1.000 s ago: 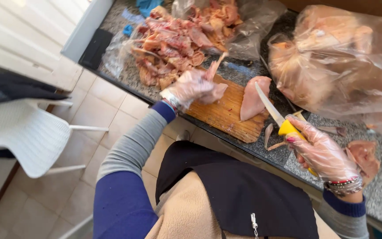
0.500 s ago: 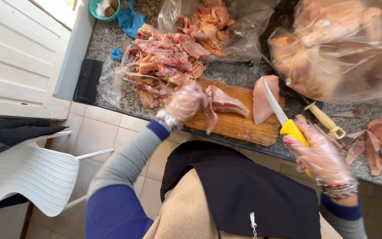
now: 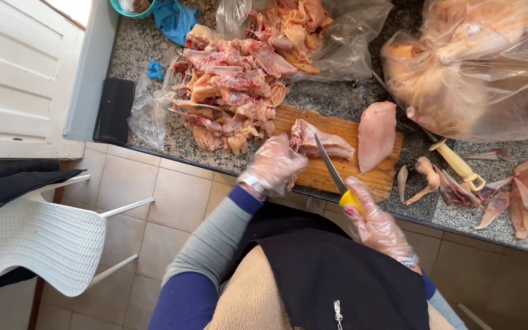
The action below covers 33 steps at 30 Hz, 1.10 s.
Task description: Prepping chicken breasts by removing skin and bones using a knife.
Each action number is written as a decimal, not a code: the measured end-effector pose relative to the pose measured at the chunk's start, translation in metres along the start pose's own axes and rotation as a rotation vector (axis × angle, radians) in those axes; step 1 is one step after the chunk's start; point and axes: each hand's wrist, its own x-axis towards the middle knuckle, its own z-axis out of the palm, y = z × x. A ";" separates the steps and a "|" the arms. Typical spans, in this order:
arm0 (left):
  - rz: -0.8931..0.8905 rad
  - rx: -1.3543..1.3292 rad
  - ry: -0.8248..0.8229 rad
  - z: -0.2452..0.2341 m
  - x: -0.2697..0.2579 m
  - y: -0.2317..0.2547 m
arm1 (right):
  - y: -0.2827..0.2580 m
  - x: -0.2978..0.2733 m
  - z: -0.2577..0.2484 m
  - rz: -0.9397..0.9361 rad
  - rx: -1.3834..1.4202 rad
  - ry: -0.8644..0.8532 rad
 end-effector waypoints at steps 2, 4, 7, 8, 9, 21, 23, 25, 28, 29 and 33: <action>-0.033 -0.481 -0.250 -0.007 -0.005 -0.009 | 0.006 -0.003 0.007 -0.309 0.180 -0.016; -0.044 -0.665 -0.306 0.003 0.000 -0.021 | 0.005 -0.004 0.014 -0.353 0.155 -0.002; -0.069 -0.915 -0.404 0.006 0.000 -0.023 | -0.004 -0.007 0.024 -0.348 0.109 0.028; -0.083 -0.983 -0.442 0.005 -0.002 -0.021 | -0.008 -0.009 0.029 -0.300 0.088 0.039; -0.085 -0.978 -0.448 0.007 -0.004 -0.021 | -0.002 -0.011 0.033 -0.295 0.093 0.043; -0.104 -1.171 -0.613 -0.001 -0.012 -0.025 | -0.003 0.005 0.092 -0.230 -0.328 0.261; -0.107 -1.161 -0.651 -0.004 -0.008 -0.034 | 0.004 0.008 0.099 -0.337 -0.403 0.281; -0.081 -1.159 -0.688 -0.001 0.002 -0.057 | 0.012 -0.008 0.097 -0.343 -0.346 0.267; -0.056 -1.006 -0.669 -0.008 0.009 -0.068 | 0.020 -0.035 0.089 -0.337 -0.204 0.222; -0.052 -0.848 -0.614 -0.012 0.010 -0.067 | 0.022 -0.044 0.085 -0.324 -0.116 0.196; -0.073 -0.299 -0.379 -0.043 -0.004 -0.024 | 0.005 -0.056 0.078 -0.359 0.004 0.281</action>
